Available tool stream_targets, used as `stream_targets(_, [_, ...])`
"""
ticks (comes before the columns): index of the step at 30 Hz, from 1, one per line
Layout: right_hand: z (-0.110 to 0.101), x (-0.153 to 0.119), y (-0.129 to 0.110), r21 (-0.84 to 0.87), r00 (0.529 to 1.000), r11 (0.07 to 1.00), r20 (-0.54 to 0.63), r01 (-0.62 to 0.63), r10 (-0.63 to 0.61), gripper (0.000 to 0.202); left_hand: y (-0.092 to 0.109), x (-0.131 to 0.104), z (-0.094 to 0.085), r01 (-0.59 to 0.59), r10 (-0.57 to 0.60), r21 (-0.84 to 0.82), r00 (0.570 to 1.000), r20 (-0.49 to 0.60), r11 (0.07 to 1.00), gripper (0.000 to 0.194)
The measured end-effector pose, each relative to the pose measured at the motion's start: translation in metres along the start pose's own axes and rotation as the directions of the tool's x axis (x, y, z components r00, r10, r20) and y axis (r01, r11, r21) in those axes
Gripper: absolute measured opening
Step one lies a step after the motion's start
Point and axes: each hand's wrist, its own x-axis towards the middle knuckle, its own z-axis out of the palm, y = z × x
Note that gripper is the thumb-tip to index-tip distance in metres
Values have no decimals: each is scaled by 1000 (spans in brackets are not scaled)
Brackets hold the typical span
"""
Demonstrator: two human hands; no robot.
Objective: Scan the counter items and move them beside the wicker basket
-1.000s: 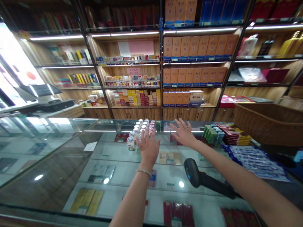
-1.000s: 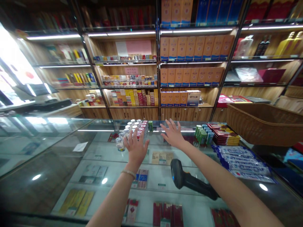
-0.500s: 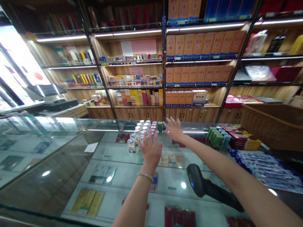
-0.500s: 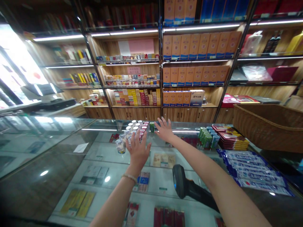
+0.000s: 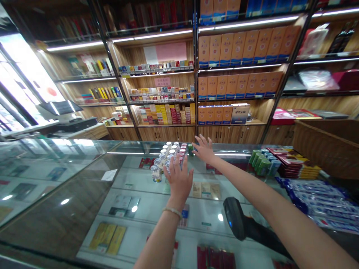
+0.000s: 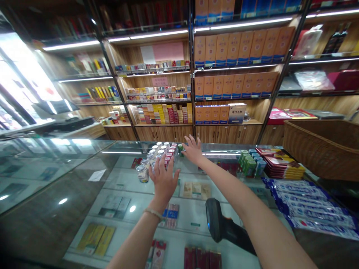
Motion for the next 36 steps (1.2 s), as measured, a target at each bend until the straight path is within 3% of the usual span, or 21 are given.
stream_targets(8, [-1,21,-8,159,984,972,60,-174,166,19,0,0,0,11,-11,-4,1000,20,1000,54])
stream_targets(13, [-7,20,-11,170,980,967,88,-189,177,19,1,0,-1,19,-19,-4,1000,16,1000,53])
stream_targets(28, [-65,-51,-15,172,982,978,167,-117,88,17,6,3,-6,21,-15,-73,997,82,997,56])
stream_targets(36, [-84,-63,-22,208,975,958,143,-198,171,16,10,5,-9,-9,21,-132,996,85,991,48])
